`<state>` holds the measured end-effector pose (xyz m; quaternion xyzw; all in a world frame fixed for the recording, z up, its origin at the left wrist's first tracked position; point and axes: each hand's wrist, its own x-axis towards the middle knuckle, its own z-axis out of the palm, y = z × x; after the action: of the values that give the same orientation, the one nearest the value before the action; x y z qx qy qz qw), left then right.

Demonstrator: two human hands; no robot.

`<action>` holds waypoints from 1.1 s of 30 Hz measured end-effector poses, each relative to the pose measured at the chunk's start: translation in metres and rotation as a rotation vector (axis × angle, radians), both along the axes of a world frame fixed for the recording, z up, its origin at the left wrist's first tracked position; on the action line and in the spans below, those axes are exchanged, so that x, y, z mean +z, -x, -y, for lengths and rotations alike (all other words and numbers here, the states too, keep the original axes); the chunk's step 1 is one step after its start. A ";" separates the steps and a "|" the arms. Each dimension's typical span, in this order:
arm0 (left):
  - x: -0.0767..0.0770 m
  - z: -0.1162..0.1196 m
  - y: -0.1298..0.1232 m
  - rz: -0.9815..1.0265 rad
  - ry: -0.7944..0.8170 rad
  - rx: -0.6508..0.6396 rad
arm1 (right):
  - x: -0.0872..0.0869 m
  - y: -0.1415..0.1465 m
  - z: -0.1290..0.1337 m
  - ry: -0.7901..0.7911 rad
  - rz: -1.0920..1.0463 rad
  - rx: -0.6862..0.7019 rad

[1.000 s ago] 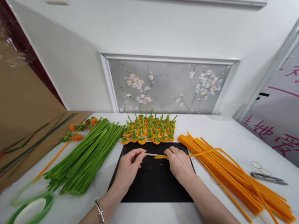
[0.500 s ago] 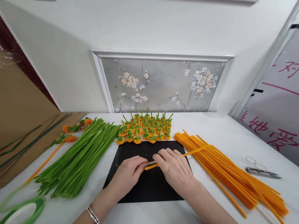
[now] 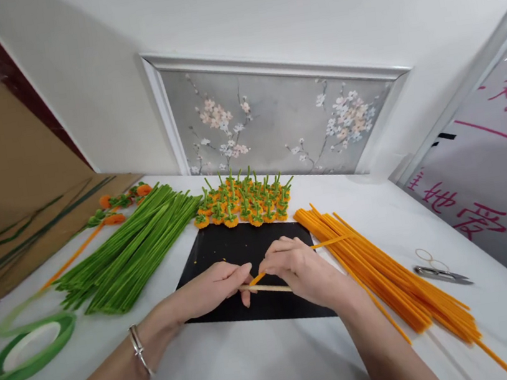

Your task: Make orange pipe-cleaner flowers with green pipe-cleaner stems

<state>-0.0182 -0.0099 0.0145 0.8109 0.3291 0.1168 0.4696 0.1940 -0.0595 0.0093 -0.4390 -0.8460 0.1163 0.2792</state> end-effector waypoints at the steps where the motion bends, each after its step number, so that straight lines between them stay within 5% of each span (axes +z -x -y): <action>1: 0.001 0.001 0.000 -0.010 0.008 -0.013 | 0.000 0.000 0.000 0.039 -0.038 0.021; 12: -0.002 -0.001 -0.002 0.054 0.141 -0.178 | -0.007 -0.002 -0.004 0.356 -0.237 0.072; 17: -0.006 0.000 -0.004 0.108 0.207 -0.105 | -0.010 -0.001 -0.008 0.407 -0.295 0.058; 27: -0.006 0.004 -0.009 0.246 -0.002 0.122 | -0.021 0.003 -0.013 0.451 -0.492 0.034; 33: -0.012 -0.001 -0.009 0.317 -0.102 0.244 | -0.016 0.016 -0.006 0.381 -0.275 -0.051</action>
<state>-0.0093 -0.0093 0.0028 0.7591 0.3406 0.3156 0.4563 0.1776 -0.0532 -0.0067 -0.4851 -0.7515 0.3253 0.3067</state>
